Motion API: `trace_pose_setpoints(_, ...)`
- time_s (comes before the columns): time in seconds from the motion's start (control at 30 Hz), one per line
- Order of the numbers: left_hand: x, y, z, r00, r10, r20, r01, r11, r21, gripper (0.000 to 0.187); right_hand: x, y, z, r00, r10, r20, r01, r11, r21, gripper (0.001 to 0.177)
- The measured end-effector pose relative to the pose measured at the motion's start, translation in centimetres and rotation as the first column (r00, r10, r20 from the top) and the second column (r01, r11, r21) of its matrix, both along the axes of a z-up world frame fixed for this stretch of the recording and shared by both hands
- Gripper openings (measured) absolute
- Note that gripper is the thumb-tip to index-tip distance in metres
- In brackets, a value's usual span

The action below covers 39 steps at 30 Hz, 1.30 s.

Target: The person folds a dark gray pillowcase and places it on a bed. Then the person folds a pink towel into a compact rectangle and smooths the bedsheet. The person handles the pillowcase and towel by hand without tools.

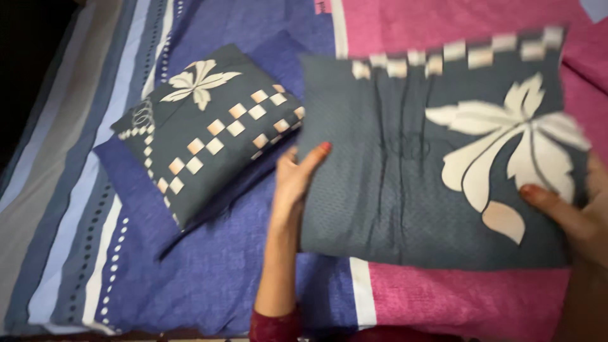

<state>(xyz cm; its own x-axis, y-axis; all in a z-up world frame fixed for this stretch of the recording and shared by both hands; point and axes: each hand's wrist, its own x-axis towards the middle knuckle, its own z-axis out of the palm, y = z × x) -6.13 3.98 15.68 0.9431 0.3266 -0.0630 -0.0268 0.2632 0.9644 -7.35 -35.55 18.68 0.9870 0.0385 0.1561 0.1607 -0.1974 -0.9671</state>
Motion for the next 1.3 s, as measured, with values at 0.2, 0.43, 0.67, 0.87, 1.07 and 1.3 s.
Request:
trace_pose_setpoints(0.2,-6.3,11.1,10.9,0.901,0.403,0.159,-0.434,0.842,0.321,0.032,3.8,11.7,11.7,0.861,0.299,0.412,-0.316,0.948,-0.028,0.059)
trace_pose_setpoints(0.43,-6.5,27.4,11.6,0.639,0.688,0.346,-0.694,0.319,0.646,0.081,17.4,30.1,11.1,0.735,0.386,0.558,-0.242,0.917,-0.317,0.039)
trace_pose_setpoints(0.67,-1.6,24.8,-2.9,0.689,0.684,0.238,-0.257,-0.076,0.963,0.08,12.0,40.9,-6.4,0.68,0.583,0.445,0.074,0.549,-0.833,0.109)
trace_pose_setpoints(0.87,-2.1,23.1,-3.9,0.676,0.707,0.207,-0.266,-0.028,0.964,0.078,11.5,40.3,-5.5,0.724,0.598,0.343,-0.059,0.549,-0.834,0.113)
trace_pose_setpoints(1.07,0.4,18.0,-4.5,0.675,0.679,0.288,-0.258,-0.149,0.955,0.081,11.8,36.3,-5.4,0.676,0.696,0.24,-0.297,0.556,-0.776,0.104)
trace_pose_setpoints(1.3,5.1,7.8,-4.1,0.843,0.443,0.304,-0.267,-0.145,0.953,0.075,11.9,27.9,-7.7,0.707,0.67,0.226,-0.497,0.698,-0.515,0.095)
